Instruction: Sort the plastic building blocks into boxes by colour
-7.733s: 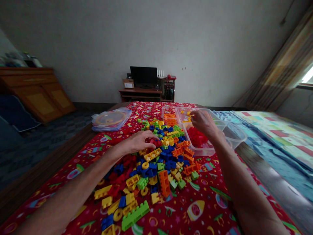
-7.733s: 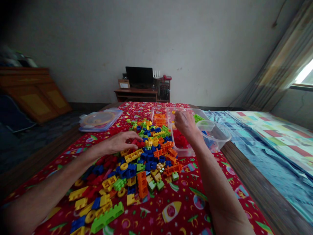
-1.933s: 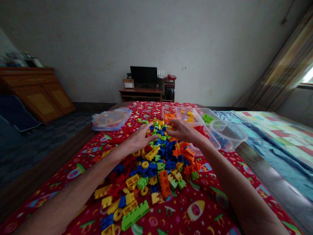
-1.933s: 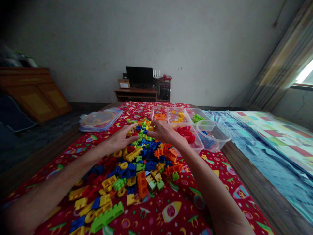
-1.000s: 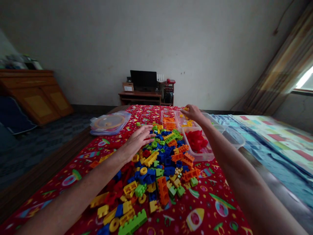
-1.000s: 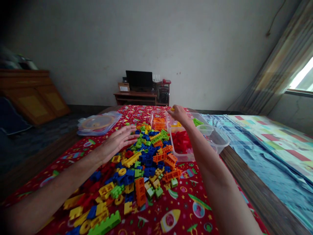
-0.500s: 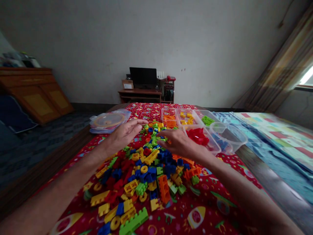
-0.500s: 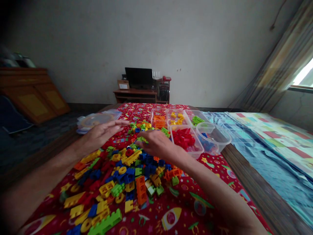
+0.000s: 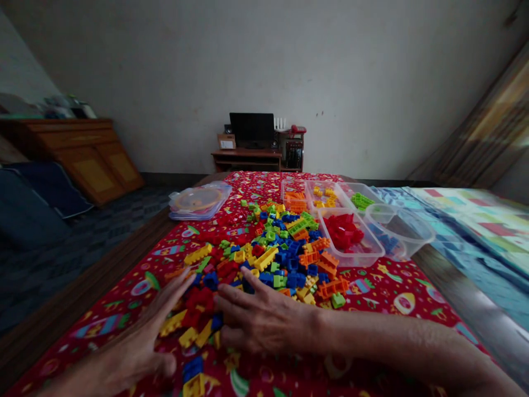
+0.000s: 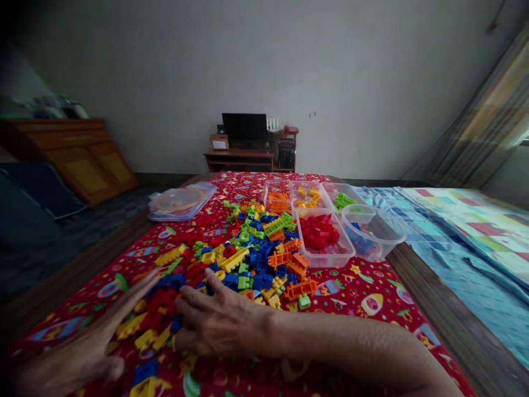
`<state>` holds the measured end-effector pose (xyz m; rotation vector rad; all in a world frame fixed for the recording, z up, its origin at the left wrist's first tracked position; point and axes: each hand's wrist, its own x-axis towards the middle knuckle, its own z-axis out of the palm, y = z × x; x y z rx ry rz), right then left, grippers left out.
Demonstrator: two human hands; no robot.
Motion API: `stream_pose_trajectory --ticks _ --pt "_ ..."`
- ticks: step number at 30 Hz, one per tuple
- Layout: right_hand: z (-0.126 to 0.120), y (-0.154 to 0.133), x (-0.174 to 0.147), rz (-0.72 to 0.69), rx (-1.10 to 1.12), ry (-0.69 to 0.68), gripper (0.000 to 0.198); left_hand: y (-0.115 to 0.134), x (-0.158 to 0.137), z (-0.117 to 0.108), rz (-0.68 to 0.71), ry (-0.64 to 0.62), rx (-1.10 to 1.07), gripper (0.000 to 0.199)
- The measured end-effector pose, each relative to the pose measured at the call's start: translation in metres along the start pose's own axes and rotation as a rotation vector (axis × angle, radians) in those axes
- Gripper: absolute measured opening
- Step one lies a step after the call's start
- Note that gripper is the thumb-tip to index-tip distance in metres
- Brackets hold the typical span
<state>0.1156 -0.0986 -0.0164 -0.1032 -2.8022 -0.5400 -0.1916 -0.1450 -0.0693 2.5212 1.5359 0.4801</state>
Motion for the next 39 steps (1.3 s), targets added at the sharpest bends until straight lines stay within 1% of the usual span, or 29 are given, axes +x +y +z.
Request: stream_pose_trajectory --ticks 1,2,3,4,6,8,10,11,12,14,15,17,18,20,21,23,24,25,27,28,30,31,32,34,37,39 --pt "0.0 0.002 0.0 0.028 -0.008 -0.004 0.02 0.006 0.0 0.004 0.034 0.002 0.002 0.112" --pt "0.001 0.005 -0.001 0.06 -0.013 -0.008 0.019 0.013 0.003 0.008 0.059 0.017 0.011 0.119" --pt "0.001 0.007 -0.001 0.099 -0.018 -0.012 0.019 0.02 0.009 0.012 0.075 0.045 0.02 0.12" --pt "0.001 0.01 -0.001 0.141 -0.022 -0.014 0.019 0.027 0.018 0.016 0.091 0.074 0.024 0.118" --pt "0.002 0.019 -0.001 0.224 -0.02 -0.019 0.02 0.039 0.041 0.022 0.106 0.125 0.034 0.103" --pt "0.001 0.031 -0.001 0.3 0.001 -0.035 0.023 0.049 0.068 0.023 0.154 0.17 0.048 0.091" --pt "-0.001 0.047 -0.003 0.368 0.044 -0.07 0.025 0.056 0.097 0.022 0.229 0.217 0.033 0.091" --pt "-0.002 0.057 -0.005 0.408 0.076 -0.092 0.027 0.059 0.112 0.021 0.255 0.221 0.002 0.089" --pt "-0.002 0.067 -0.007 0.451 0.115 -0.108 0.028 0.061 0.127 0.02 0.264 0.238 -0.036 0.083" --pt "-0.002 0.088 -0.015 0.549 0.2 -0.119 0.034 0.064 0.157 0.018 0.245 0.256 -0.103 0.073" --pt "-0.001 0.098 -0.019 0.601 0.231 -0.109 0.037 0.065 0.172 0.018 0.246 0.243 -0.132 0.072" --pt "0.002 0.116 -0.029 0.693 0.254 -0.056 0.042 0.066 0.195 0.015 0.196 0.215 -0.164 0.07" --pt "0.002 0.122 -0.034 0.728 0.251 -0.019 0.045 0.066 0.202 0.013 0.175 0.213 -0.174 0.068" --pt "0.001 0.126 -0.042 0.746 0.249 0.062 0.049 0.065 0.203 0.005 0.156 0.216 -0.181 0.063" --pt "-0.002 0.122 -0.046 0.734 0.25 0.1 0.05 0.065 0.196 0.001 0.17 0.212 -0.174 0.06" --pt "-0.01 0.104 -0.053 0.662 0.238 0.149 0.048 0.065 0.169 -0.009 0.248 0.171 -0.126 0.056" --pt "-0.014 0.09 -0.057 0.61 0.223 0.157 0.047 0.066 0.15 -0.013 0.314 0.115 -0.076 0.055" --pt "-0.019 0.074 -0.06 0.537 0.208 0.144 0.047 0.067 0.13 -0.017 0.386 0.045 -0.027 0.055" --pt "-0.024 0.042 -0.065 0.358 0.186 0.058 0.047 0.073 0.09 -0.021 0.567 -0.066 0.05 0.06" --pt "-0.025 0.028 -0.067 0.264 0.175 0.012 0.047 0.077 0.073 -0.021 0.637 -0.141 0.087 0.062" --pt "-0.022 0.01 -0.069 0.097 0.153 -0.043 0.045 0.084 0.049 -0.018 0.725 -0.245 0.122 0.065" --pt "-0.019 0.006 -0.07 0.046 0.14 -0.057 0.043 0.086 0.044 -0.016 0.751 -0.272 0.133 0.063" --pt "-0.015 0.005 -0.069 0.02 0.123 -0.063 0.041 0.086 0.044 -0.013 0.767 -0.277 0.145 0.06" --pt "-0.008 0.011 -0.067 0.035 0.077 -0.069 0.035 0.083 0.055 -0.006 0.756 -0.238 0.188 0.053" --pt "0.0 0.03 -0.059 0.123 0.017 -0.061 0.026 0.07 0.091 0.002 0.671 -0.128 0.267 0.048" --pt "0.002 0.042 -0.053 0.197 0.013 -0.054 0.023 0.064 0.115 0.004 0.657 -0.082 0.248 0.042"
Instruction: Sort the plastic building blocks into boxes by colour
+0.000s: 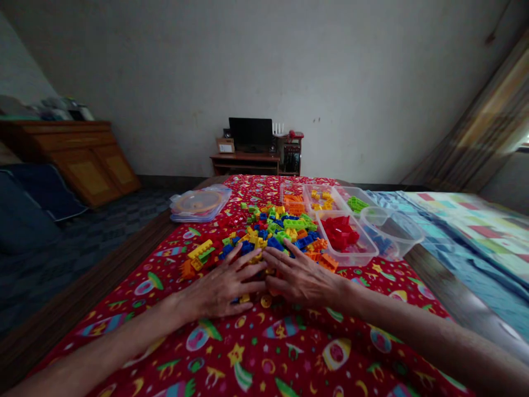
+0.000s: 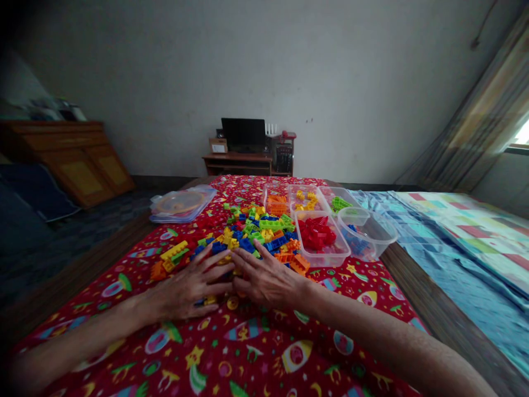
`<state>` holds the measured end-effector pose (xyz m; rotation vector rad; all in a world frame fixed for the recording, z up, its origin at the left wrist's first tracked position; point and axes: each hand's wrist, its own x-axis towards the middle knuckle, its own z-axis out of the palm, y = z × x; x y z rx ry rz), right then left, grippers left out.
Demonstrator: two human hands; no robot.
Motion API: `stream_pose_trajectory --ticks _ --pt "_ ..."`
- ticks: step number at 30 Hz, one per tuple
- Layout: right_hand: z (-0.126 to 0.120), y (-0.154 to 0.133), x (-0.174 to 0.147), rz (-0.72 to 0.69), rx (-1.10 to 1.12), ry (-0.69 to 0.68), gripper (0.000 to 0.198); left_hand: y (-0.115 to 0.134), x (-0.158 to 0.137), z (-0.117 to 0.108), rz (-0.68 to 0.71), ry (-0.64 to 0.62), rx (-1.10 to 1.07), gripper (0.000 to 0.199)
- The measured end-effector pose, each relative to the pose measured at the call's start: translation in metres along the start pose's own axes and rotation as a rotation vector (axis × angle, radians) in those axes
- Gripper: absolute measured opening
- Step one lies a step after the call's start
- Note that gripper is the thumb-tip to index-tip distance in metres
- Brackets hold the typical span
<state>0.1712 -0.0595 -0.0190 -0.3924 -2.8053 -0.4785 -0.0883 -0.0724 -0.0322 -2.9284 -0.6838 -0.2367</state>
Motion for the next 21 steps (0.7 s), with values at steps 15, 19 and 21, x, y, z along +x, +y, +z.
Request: stream_pose_trajectory --ticks 15,19,21 --pt "-0.018 0.114 0.024 0.596 0.714 0.219 0.031 -0.081 0.067 -0.021 -0.472 0.429 -0.163 0.041" --pt "-0.013 0.121 0.018 0.712 0.528 0.103 0.026 -0.095 0.028 -0.012 -0.692 0.356 -0.073 0.051" --pt "-0.008 0.121 0.018 0.731 0.411 -0.032 0.024 -0.096 0.007 0.001 -0.847 0.286 -0.091 0.057"
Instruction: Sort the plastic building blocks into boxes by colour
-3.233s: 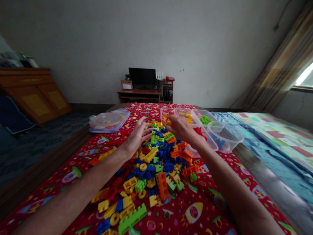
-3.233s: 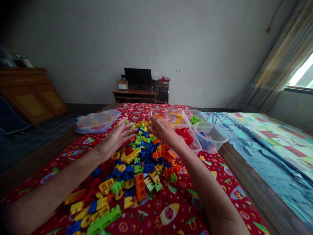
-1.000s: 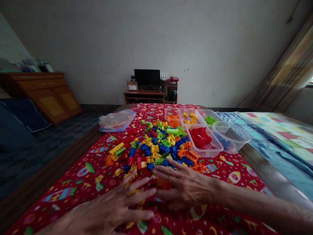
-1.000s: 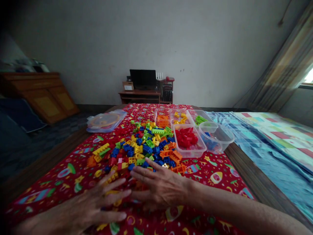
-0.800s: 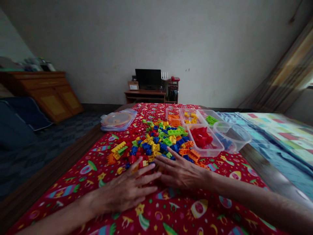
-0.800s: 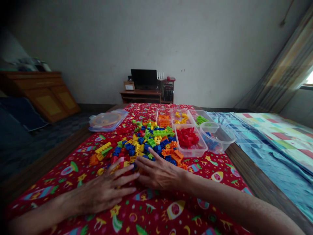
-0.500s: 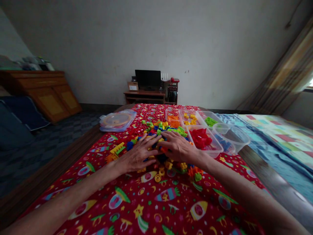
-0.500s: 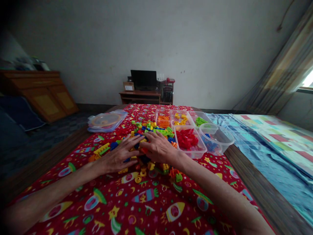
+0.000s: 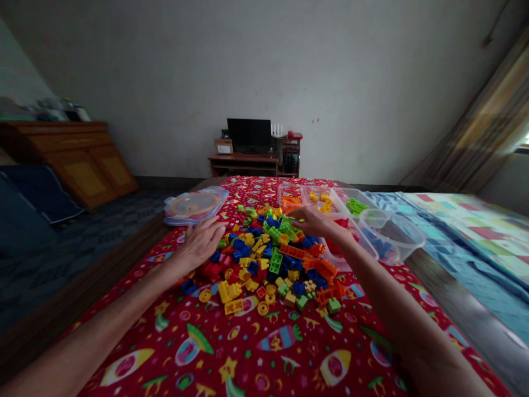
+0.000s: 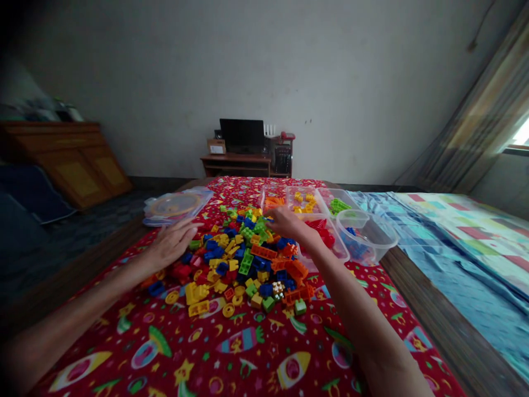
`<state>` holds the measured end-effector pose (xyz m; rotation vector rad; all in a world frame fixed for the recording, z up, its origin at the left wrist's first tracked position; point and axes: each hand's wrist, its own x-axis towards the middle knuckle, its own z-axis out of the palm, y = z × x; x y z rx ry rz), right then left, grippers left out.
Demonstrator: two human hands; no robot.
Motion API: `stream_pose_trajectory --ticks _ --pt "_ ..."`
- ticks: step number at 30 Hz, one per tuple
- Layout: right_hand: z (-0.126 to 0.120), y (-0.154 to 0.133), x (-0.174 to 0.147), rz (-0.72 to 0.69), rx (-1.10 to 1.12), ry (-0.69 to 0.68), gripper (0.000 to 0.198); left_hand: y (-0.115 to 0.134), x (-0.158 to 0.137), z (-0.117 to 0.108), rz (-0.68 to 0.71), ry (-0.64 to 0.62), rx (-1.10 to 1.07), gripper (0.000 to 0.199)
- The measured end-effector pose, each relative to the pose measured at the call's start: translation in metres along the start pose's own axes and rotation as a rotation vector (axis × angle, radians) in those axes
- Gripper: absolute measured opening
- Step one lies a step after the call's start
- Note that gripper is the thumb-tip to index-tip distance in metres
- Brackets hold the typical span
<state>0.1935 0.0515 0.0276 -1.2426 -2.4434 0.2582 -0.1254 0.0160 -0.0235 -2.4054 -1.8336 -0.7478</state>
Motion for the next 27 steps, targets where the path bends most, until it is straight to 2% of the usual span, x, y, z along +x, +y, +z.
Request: stream_pose_trajectory --ticks 3,6,9,13,16,18,20,23,27 --pt "0.01 -0.002 0.002 -0.003 -0.074 -0.054 0.029 -0.012 -0.018 0.013 -0.118 -0.104 -0.033 0.064" --pt "0.015 -0.008 0.005 0.024 -0.078 0.046 0.036 0.001 -0.02 0.021 -0.102 -0.096 -0.08 0.063" --pt "0.013 -0.013 0.006 0.056 -0.055 0.142 0.039 0.03 -0.005 0.02 -0.023 -0.077 -0.168 0.061" --pt "0.013 -0.014 0.006 0.062 0.023 0.218 0.036 0.071 0.026 0.019 0.208 -0.022 -0.241 0.048" --pt "0.019 -0.013 0.006 0.03 0.034 0.163 0.039 0.089 0.043 0.024 0.375 -0.106 -0.185 0.031" --pt "0.024 -0.012 0.006 0.0 0.028 0.101 0.042 0.095 0.05 0.028 0.405 -0.144 -0.138 0.023" --pt "0.028 -0.013 0.007 -0.028 0.029 0.069 0.036 0.098 0.055 0.028 0.401 -0.128 -0.108 0.022" --pt "0.028 -0.014 0.006 -0.025 0.021 0.1 0.031 0.1 0.06 0.02 0.364 -0.143 -0.119 0.022" --pt "0.023 -0.014 0.005 0.003 0.044 0.163 0.032 0.097 0.064 0.003 0.179 -0.153 -0.222 0.025"
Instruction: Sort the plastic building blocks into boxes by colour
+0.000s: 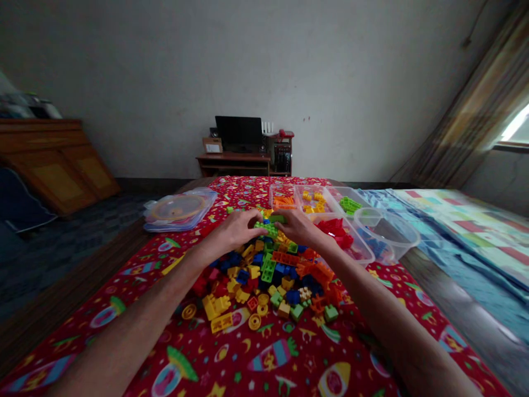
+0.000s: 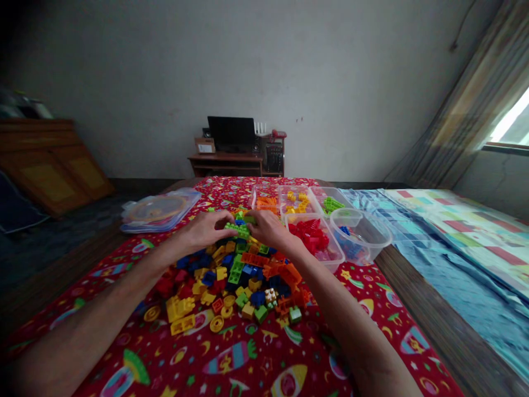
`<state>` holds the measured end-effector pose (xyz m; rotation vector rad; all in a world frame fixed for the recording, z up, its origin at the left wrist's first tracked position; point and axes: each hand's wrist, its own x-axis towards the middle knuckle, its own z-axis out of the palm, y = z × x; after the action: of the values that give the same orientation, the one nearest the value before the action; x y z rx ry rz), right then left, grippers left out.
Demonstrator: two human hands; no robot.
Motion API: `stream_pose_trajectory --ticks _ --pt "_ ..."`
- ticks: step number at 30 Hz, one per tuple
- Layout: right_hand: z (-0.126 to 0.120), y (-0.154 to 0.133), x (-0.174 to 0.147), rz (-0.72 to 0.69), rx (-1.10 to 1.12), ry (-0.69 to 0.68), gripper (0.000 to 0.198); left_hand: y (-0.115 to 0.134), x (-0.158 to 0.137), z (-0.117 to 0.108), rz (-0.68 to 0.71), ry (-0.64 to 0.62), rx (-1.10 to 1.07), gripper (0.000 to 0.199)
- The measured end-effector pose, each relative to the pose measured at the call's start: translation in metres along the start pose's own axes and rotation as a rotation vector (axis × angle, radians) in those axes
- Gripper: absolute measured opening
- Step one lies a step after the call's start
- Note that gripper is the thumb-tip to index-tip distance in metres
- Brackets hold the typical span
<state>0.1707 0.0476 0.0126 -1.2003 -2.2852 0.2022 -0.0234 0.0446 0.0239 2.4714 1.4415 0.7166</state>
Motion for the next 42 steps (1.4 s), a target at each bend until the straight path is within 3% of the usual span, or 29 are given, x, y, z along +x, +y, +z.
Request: stream_pose_trajectory --ticks 5,12,19,24,29,33,38,42 --pt "-0.018 0.011 0.003 0.045 0.004 0.059 0.03 -0.004 -0.004 -0.009 -0.036 0.066 -0.121 0.027" --pt "-0.084 0.071 -0.017 0.355 -0.232 0.406 0.032 -0.002 -0.007 -0.009 -0.013 0.064 -0.066 0.033" --pt "-0.131 0.129 -0.034 0.614 -0.467 0.424 0.038 0.003 -0.007 -0.01 -0.006 0.052 -0.04 0.032" --pt "-0.134 0.144 -0.025 0.661 -0.457 0.473 0.038 0.004 -0.008 -0.009 -0.009 0.048 -0.044 0.031" --pt "-0.121 0.12 -0.025 0.583 -0.182 0.606 0.042 0.002 -0.008 -0.01 0.008 0.058 -0.05 0.033" --pt "-0.113 0.099 -0.026 0.563 -0.189 0.635 0.041 0.003 -0.008 -0.011 -0.008 0.058 -0.057 0.034" --pt "-0.118 0.091 -0.029 0.548 -0.074 0.514 0.04 0.005 -0.01 -0.012 -0.009 0.085 -0.088 0.033" --pt "-0.118 0.099 -0.036 0.619 -0.283 0.36 0.033 0.006 -0.011 -0.012 0.015 0.085 -0.12 0.034"
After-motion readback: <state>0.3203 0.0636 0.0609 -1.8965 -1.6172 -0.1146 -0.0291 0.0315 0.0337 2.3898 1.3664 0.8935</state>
